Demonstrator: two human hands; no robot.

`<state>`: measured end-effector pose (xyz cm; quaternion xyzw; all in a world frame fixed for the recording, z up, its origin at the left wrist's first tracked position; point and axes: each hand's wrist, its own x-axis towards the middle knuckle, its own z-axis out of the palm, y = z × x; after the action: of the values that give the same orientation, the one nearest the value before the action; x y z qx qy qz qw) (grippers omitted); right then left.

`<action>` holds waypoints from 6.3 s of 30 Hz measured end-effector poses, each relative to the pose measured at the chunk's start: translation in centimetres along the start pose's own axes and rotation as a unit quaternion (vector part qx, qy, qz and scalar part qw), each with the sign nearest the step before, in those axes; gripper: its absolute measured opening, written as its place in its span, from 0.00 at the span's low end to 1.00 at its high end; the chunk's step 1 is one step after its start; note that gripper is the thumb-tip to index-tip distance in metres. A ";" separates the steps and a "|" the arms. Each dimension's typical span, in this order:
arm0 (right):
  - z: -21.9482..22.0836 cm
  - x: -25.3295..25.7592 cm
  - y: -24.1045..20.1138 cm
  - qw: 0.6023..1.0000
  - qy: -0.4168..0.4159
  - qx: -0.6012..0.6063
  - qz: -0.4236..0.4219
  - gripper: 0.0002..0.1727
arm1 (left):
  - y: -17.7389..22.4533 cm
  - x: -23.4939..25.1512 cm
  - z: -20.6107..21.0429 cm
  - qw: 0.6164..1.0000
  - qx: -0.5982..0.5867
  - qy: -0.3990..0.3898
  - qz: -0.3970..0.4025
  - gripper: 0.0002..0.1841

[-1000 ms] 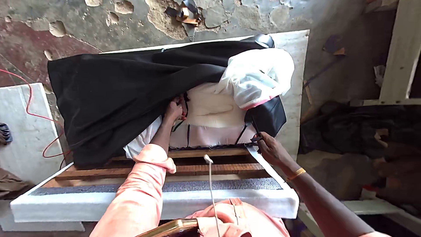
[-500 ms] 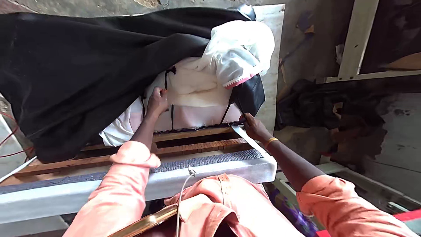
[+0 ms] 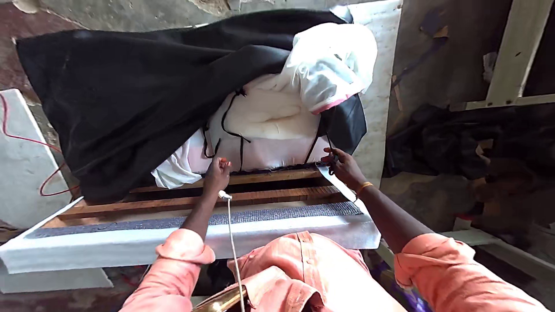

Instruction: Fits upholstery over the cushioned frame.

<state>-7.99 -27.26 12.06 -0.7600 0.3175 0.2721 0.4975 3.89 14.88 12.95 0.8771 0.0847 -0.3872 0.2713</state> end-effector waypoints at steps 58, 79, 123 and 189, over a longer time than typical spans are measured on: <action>4.5 2.9 3.4 0.913 -0.247 -0.319 0.062 0.17 | -2.6 5.2 5.0 0.932 0.226 -0.272 -0.076 0.17; 5.4 3.9 2.6 0.859 -0.324 -0.377 0.120 0.34 | -3.6 6.7 5.6 0.936 0.124 -0.284 -0.167 0.18; -5.2 -1.2 -15.3 0.966 -0.029 -0.209 -0.151 0.29 | 18.9 10.6 -3.9 0.920 0.231 -0.033 0.314 0.12; 4.5 -6.7 -6.8 0.834 -0.433 -0.342 0.019 0.43 | 4.1 -9.4 -2.0 0.889 0.267 -0.368 -0.059 0.46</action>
<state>-7.62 -19.59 19.32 -0.6799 -0.0291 0.6741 0.2871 0.21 13.12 22.54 0.7045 -0.0757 -0.7055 0.0156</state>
